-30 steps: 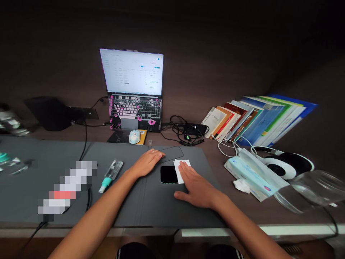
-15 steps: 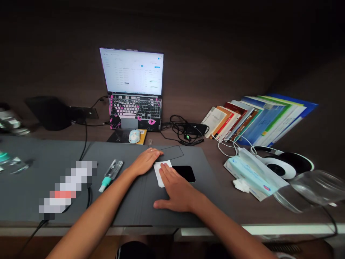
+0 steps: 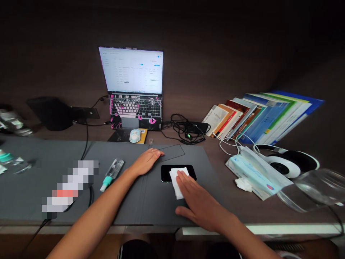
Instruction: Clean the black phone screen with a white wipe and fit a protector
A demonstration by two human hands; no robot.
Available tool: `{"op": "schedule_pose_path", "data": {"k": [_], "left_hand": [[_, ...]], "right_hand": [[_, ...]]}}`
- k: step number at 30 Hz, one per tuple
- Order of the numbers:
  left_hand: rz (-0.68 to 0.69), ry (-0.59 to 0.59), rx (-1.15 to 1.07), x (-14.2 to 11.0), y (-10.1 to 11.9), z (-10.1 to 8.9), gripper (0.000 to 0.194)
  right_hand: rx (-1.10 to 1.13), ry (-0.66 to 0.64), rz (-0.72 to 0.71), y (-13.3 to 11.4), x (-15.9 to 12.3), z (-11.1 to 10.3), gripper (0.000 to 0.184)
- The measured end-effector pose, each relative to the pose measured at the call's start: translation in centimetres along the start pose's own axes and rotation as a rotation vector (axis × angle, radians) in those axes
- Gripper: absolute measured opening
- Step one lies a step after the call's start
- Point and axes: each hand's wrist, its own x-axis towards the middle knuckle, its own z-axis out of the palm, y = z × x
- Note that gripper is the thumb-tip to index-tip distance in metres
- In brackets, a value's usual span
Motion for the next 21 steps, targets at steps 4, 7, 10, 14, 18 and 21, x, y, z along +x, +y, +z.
{"op": "schedule_pose_path", "data": {"k": [4,7,10,14,18,21], "left_hand": [[-0.003,0.002,-0.002,0.0,0.2,0.0,0.06],[0.0,0.003,-0.002,0.1,0.3,-0.1,0.06],[0.01,0.004,-0.002,0.1,0.4,-0.1,0.059],[0.02,0.012,-0.001,0.2,0.5,-0.1,0.058],[0.023,0.02,-0.004,0.3,0.7,0.0,0.058],[0.023,0.025,-0.004,0.3,0.8,0.0,0.058]], "right_hand": [[-0.04,0.028,0.062,2.5,-1.8,0.1,0.083],[-0.028,0.014,0.1,3.5,-2.0,-0.1,0.083],[-0.014,0.001,0.116,3.9,-1.3,-0.5,0.084],[-0.004,-0.042,0.144,3.7,0.4,-1.2,0.094],[-0.005,-0.087,0.164,3.0,2.2,-1.6,0.106],[0.001,-0.102,0.136,2.1,3.7,-1.4,0.114]]}}
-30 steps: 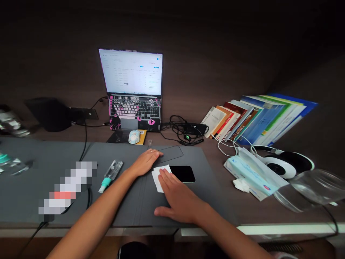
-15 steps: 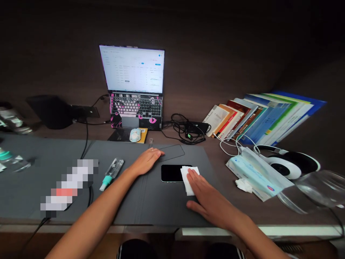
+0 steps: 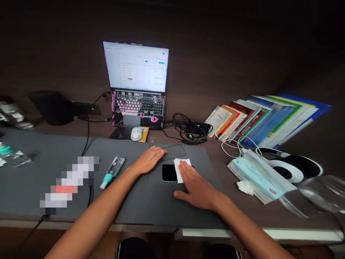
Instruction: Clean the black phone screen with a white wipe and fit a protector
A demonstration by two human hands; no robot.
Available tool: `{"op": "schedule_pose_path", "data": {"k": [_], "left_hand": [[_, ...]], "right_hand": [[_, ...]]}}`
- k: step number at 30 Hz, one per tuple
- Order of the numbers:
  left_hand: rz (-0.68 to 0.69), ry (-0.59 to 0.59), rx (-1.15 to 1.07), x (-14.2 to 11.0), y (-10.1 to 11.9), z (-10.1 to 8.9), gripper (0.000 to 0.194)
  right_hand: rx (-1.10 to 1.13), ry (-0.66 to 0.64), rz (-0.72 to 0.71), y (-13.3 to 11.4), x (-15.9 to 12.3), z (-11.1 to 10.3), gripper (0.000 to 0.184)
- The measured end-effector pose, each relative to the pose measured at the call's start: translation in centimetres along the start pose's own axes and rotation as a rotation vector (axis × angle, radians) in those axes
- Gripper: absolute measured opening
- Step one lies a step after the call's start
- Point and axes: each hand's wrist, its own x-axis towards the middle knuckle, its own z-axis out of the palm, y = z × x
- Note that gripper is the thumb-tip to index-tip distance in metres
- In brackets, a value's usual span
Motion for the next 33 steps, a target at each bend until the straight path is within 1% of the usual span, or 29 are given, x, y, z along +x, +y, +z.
{"op": "schedule_pose_path", "data": {"k": [5,8,12,20,23,25,30,33], "left_hand": [[-0.006,0.001,-0.002,-0.1,-0.1,0.0,0.059],[-0.007,0.0,-0.004,-0.1,-0.2,-0.1,0.059],[-0.005,0.0,-0.006,0.0,-0.5,-0.1,0.059],[0.001,-0.017,0.003,-0.1,-0.5,0.0,0.06],[0.001,-0.025,0.016,-0.2,-0.5,0.1,0.06],[0.0,-0.028,0.021,-0.2,-0.6,0.2,0.06],[-0.004,-0.025,0.014,-0.2,-0.6,0.1,0.058],[-0.009,-0.025,0.007,-0.2,-0.5,0.1,0.059]], "right_hand": [[0.034,0.009,-0.087,-2.5,2.2,0.6,0.121],[0.032,-0.007,-0.111,-3.9,2.9,0.7,0.123],[0.042,0.008,-0.134,-4.8,2.7,0.8,0.124],[0.062,0.069,-0.193,-5.2,1.0,1.8,0.12],[0.063,0.093,-0.189,-4.8,0.2,2.0,0.11],[0.053,0.107,-0.177,-4.2,-0.6,2.1,0.104],[0.005,0.139,-0.137,-1.3,-3.1,2.5,0.092],[-0.016,0.145,-0.07,0.6,-4.4,2.3,0.085]]}}
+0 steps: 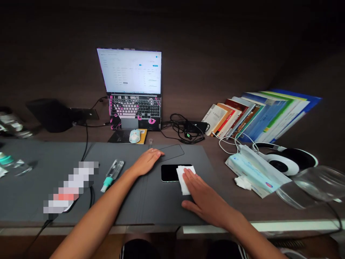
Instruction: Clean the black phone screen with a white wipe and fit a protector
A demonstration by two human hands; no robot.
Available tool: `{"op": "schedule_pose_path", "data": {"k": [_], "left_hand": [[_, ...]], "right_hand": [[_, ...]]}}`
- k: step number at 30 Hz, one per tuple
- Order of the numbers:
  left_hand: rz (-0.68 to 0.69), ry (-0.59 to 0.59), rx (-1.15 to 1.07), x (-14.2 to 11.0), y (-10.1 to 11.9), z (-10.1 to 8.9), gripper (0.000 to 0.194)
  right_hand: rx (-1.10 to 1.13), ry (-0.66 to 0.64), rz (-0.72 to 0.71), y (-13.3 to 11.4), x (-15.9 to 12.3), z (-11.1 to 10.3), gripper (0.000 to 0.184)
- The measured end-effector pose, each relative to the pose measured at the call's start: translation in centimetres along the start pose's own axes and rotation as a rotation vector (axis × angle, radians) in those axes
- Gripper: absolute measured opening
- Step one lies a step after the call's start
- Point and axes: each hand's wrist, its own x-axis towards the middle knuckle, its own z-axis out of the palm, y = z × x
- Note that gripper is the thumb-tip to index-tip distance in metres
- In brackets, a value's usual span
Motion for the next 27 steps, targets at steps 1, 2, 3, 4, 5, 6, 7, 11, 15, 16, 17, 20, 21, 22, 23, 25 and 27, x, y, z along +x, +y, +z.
{"op": "schedule_pose_path", "data": {"k": [1,2,3,4,5,6,7,11,15,16,17,20,21,22,23,25,27], "left_hand": [[-0.001,0.0,-0.001,0.0,0.0,0.0,0.059],[0.0,0.0,-0.002,0.0,0.1,0.0,0.059],[0.001,0.001,-0.003,0.0,0.2,0.1,0.06],[0.002,0.001,-0.005,-0.1,0.2,0.1,0.06],[0.004,0.001,-0.006,-0.1,0.3,0.2,0.06],[0.008,0.0,-0.009,-0.1,0.4,0.3,0.059],[0.012,-0.001,-0.011,-0.1,0.4,0.3,0.059],[0.029,-0.001,-0.017,-0.1,0.9,0.3,0.058],[0.04,0.003,-0.01,-0.1,1.1,0.1,0.057],[0.042,0.003,-0.008,-0.1,1.1,0.0,0.057],[0.046,0.003,-0.005,0.0,1.1,0.0,0.057],[0.065,0.001,0.002,0.0,1.1,-0.1,0.057],[0.073,0.001,0.004,0.1,1.1,-0.1,0.057],[0.079,0.002,0.005,0.1,1.1,-0.1,0.058],[0.082,0.003,0.006,0.1,1.1,-0.1,0.058],[0.08,0.008,0.006,0.1,1.1,-0.2,0.057],[0.07,0.013,0.006,0.2,1.0,-0.2,0.058]], "right_hand": [[-0.004,-0.011,0.025,0.4,-0.3,-0.2,0.084],[-0.006,-0.025,0.048,0.8,-0.6,-0.4,0.084],[-0.006,-0.04,0.068,1.1,-0.7,-0.6,0.084],[-0.005,-0.052,0.084,1.3,-0.8,-0.8,0.085],[-0.004,-0.061,0.096,1.4,-0.8,-0.9,0.085],[-0.005,-0.069,0.108,1.5,-0.8,-1.1,0.086],[-0.005,-0.079,0.116,1.5,-0.6,-1.2,0.087],[-0.009,-0.111,0.134,1.8,0.6,-1.5,0.093],[-0.011,-0.093,0.12,2.1,2.5,-1.5,0.098],[-0.017,-0.093,0.116,2.2,2.9,-1.5,0.1],[-0.024,-0.092,0.113,2.2,3.4,-1.4,0.101],[-0.034,-0.084,0.103,1.9,4.4,-1.2,0.106],[-0.034,-0.087,0.1,1.6,4.8,-1.1,0.108],[-0.031,-0.096,0.097,1.3,5.1,-1.1,0.109],[-0.025,-0.11,0.094,0.8,5.5,-1.1,0.11],[-0.005,-0.136,0.082,-0.2,6.2,-1.1,0.113],[0.021,-0.153,0.06,-1.5,7.0,-1.1,0.116]]}}
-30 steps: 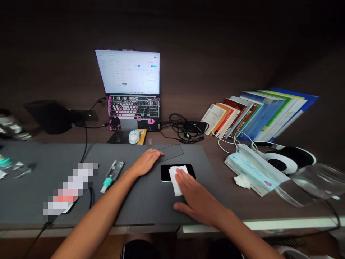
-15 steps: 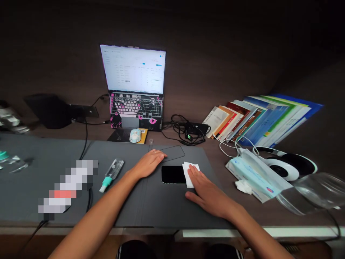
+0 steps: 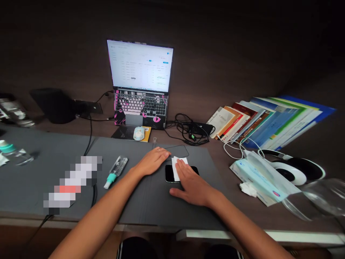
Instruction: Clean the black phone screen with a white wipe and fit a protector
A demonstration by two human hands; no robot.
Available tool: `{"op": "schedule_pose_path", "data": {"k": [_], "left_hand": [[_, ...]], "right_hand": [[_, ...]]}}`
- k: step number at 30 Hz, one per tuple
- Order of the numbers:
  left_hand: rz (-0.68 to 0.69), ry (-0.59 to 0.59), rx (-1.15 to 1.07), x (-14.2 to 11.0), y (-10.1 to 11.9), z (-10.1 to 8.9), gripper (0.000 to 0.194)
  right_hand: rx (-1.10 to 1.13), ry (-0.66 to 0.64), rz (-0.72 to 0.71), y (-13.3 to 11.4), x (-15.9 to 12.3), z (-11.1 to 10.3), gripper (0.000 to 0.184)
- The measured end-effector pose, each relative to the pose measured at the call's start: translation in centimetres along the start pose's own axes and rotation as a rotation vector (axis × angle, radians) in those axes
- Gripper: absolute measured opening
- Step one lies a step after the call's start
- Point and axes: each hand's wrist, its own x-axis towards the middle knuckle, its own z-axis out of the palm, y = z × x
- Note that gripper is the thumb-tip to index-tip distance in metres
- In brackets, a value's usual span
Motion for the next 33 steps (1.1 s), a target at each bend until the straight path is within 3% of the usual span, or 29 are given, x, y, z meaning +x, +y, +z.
{"op": "schedule_pose_path", "data": {"k": [7,17,22,29,33], "left_hand": [[-0.039,0.006,0.009,0.0,-0.6,0.0,0.061],[-0.059,0.014,0.003,-0.2,-1.2,0.1,0.061],[-0.071,-0.004,0.007,-0.3,-1.3,0.2,0.063],[-0.08,-0.016,-0.02,-0.4,-1.4,0.4,0.06],[-0.066,-0.009,-0.033,-0.4,-1.0,0.2,0.058]], "right_hand": [[0.026,0.002,-0.086,-3.3,1.0,0.7,0.119],[0.092,0.065,-0.168,-4.1,-1.7,1.6,0.12],[0.068,0.092,-0.145,-3.1,-4.2,1.9,0.104],[-0.012,0.093,0.011,0.4,-7.9,1.5,0.09],[-0.021,0.111,0.017,2.0,-8.8,1.0,0.085]]}}
